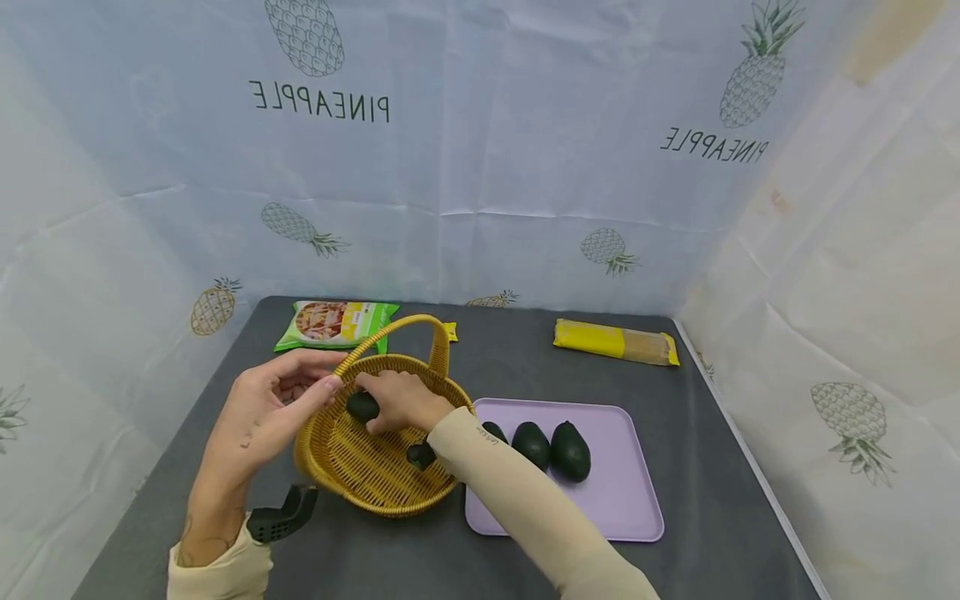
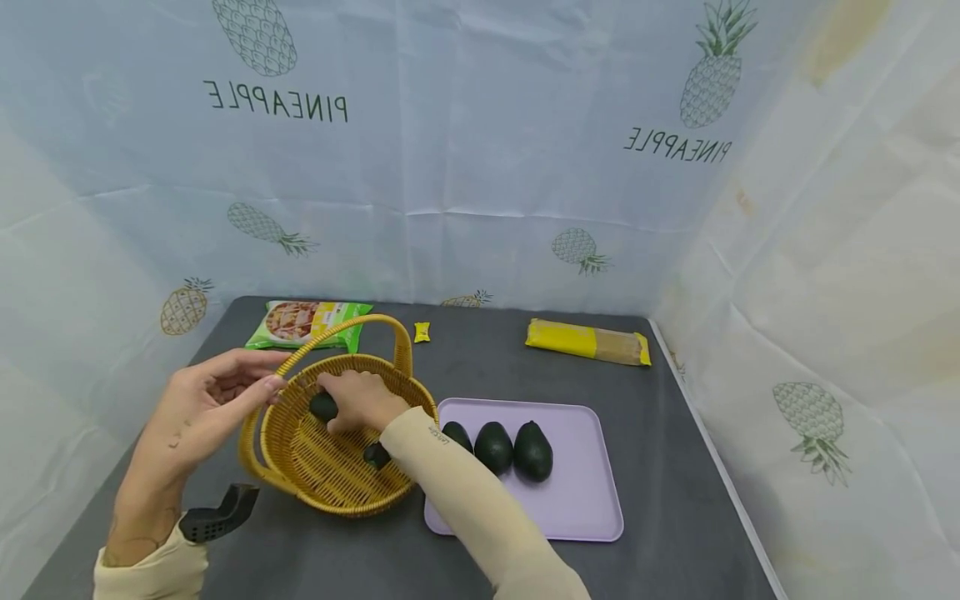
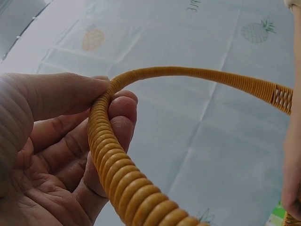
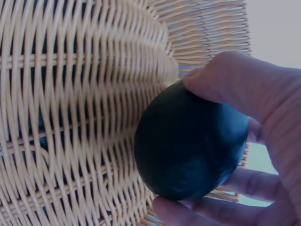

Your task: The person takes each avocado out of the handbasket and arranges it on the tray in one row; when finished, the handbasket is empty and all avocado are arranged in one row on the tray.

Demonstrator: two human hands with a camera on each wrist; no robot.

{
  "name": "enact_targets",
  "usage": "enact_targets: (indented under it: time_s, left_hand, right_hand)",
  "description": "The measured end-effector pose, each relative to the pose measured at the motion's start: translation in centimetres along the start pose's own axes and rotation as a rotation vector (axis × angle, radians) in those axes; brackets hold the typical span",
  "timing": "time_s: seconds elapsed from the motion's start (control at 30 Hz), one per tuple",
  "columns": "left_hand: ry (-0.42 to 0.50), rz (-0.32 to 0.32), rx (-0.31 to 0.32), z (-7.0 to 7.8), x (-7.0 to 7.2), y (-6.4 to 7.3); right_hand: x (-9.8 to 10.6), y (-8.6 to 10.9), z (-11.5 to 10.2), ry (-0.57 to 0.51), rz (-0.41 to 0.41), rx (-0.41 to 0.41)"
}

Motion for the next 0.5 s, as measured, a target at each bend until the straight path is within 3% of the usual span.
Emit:
enact_targets:
  time_s: [0.5]
  left_hand:
    - [0.008,-0.001,0.002,0.0,0.0,-0.1]
  right_hand:
    - [2.7,3.5,0.6,-0.206,0.156,0.08]
Point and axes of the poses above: each hand's wrist, its own y-axis away from the middle knuckle, its own x-axis out of the back of the hand, z = x × y, the point moved 7 cm from there along -y, towards the middle knuckle, and after that the axes turned 7 degrees about -z, right-handed, at the moved point
